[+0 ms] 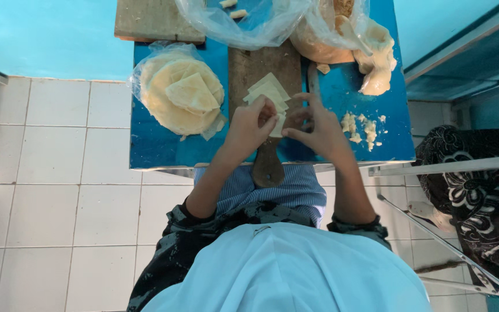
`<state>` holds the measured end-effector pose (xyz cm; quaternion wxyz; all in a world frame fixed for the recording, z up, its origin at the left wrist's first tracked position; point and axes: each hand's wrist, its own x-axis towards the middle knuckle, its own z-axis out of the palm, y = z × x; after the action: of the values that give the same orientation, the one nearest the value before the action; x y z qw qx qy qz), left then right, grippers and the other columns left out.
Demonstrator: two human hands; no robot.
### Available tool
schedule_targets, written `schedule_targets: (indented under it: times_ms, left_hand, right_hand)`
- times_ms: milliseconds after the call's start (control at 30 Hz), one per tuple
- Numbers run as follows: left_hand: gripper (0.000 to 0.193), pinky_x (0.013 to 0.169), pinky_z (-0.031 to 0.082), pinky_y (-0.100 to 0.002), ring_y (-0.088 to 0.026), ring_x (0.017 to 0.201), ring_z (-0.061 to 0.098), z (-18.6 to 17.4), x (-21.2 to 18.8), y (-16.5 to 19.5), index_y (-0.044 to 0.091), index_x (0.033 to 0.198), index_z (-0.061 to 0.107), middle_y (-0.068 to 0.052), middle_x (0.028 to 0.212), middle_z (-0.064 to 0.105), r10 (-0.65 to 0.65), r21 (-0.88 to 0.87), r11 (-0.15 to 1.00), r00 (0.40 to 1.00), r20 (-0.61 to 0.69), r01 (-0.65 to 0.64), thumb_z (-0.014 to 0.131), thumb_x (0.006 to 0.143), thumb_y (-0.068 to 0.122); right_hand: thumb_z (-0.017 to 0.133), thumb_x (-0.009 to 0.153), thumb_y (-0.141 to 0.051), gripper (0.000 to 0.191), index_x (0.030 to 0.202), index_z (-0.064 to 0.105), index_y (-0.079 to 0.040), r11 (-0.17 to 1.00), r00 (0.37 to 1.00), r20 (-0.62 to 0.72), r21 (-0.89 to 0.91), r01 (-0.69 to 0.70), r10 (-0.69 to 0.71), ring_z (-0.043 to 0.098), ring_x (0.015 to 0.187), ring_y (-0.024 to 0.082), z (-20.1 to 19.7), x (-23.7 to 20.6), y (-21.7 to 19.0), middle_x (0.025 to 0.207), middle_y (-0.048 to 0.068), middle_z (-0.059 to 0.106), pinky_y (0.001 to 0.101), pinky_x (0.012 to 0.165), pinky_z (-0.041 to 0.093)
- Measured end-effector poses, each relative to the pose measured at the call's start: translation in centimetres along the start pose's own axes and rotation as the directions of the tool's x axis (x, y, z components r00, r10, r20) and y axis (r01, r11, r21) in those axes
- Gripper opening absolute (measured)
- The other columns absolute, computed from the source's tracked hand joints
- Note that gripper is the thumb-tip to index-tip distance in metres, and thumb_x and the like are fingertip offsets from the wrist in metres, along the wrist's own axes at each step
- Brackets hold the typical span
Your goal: The person cuts thin square wrappers from a stack on a cutting board, then spoons brown filling from a plastic bag onto a wrapper and folds and rolls it into a small filled roll, placing finished rolls aside. They repeat this cutting, filling, and rolling cycle throughout the clip.
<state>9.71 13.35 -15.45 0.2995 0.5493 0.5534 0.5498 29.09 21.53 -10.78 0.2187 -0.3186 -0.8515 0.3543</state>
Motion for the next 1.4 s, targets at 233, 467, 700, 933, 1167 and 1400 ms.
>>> schedule_targets:
  times_ms: [233,467,700,933,1167,1400]
  left_hand:
    - [0.02,0.088,0.058,-0.026,-0.01,0.102,0.069,0.8,0.6,-1.1,0.0,0.113,0.059,-0.003,0.107,0.066,0.043,-0.566,0.823,0.999,-0.012,-0.043,0.069,0.096,-0.005]
    - [0.013,0.078,0.057,-0.027,-0.014,0.093,0.071,0.4,-0.4,-2.3,0.0,0.109,0.064,-0.007,0.102,0.068,-0.019,-0.248,0.968,0.985,-0.171,-0.025,0.068,0.096,-0.003]
    - [0.02,0.08,0.054,-0.045,-0.042,0.098,0.066,0.5,-2.7,-0.8,0.0,0.108,0.062,-0.02,0.107,0.061,0.184,0.317,0.942,0.958,-0.22,-0.108,0.061,0.088,-0.005]
    - [0.023,0.079,0.051,-0.048,-0.043,0.095,0.063,0.3,-3.6,-0.5,0.0,0.112,0.062,-0.022,0.104,0.059,0.126,0.387,0.921,0.975,-0.183,-0.046,0.06,0.09,-0.003]
    - [0.022,0.078,0.051,-0.049,-0.043,0.093,0.063,0.0,-4.0,-0.3,0.0,0.113,0.062,-0.022,0.102,0.061,0.125,0.392,0.919,0.972,-0.198,-0.038,0.061,0.091,-0.002]
    - [0.012,0.075,0.053,-0.047,-0.04,0.089,0.066,0.5,-3.6,-0.3,0.001,0.106,0.063,-0.019,0.098,0.064,0.111,0.446,0.895,0.965,-0.237,0.007,0.065,0.094,0.005]
  right_hand:
    - [0.08,0.092,-0.01,0.079,0.158,0.036,-0.007,0.657,0.997,0.053,0.75,-0.079,0.06,0.07,0.107,0.022,2.1,-0.1,1.3,0.121,0.016,0.07,0.0341,0.089,0.06]
    - [0.072,0.095,-0.006,0.066,0.151,0.039,-0.004,0.625,0.98,-0.059,0.777,-0.073,0.188,0.074,0.096,0.018,3.3,2.5,2.6,0.103,0.013,0.071,0.0308,0.078,0.064]
    - [0.081,0.087,-0.007,0.052,0.134,0.057,-0.007,0.997,0.986,-0.16,0.071,-0.041,0.052,0.074,0.076,0.011,4.3,0.7,2.1,0.085,0.004,0.074,0.026,0.066,0.059]
    - [0.086,0.095,-0.008,0.045,0.131,0.059,-0.006,0.89,0.732,-0.608,-0.456,-0.006,-0.307,0.07,0.09,0.024,-2.2,2.2,3.6,0.111,0.014,0.071,0.0347,0.073,0.058]
    - [0.079,0.1,0.0,0.046,0.14,0.055,0.001,0.949,0.792,-0.557,-0.303,0.086,-0.25,0.077,0.086,0.022,-6.8,6.2,7.9,0.114,0.021,0.072,0.0327,0.067,0.061]
    - [0.076,0.101,0.008,0.045,0.14,0.058,-0.006,0.935,0.699,-0.629,-0.303,0.182,-0.34,0.081,0.089,0.018,-7.7,8.8,11.1,0.107,0.016,0.08,0.0296,0.073,0.064]
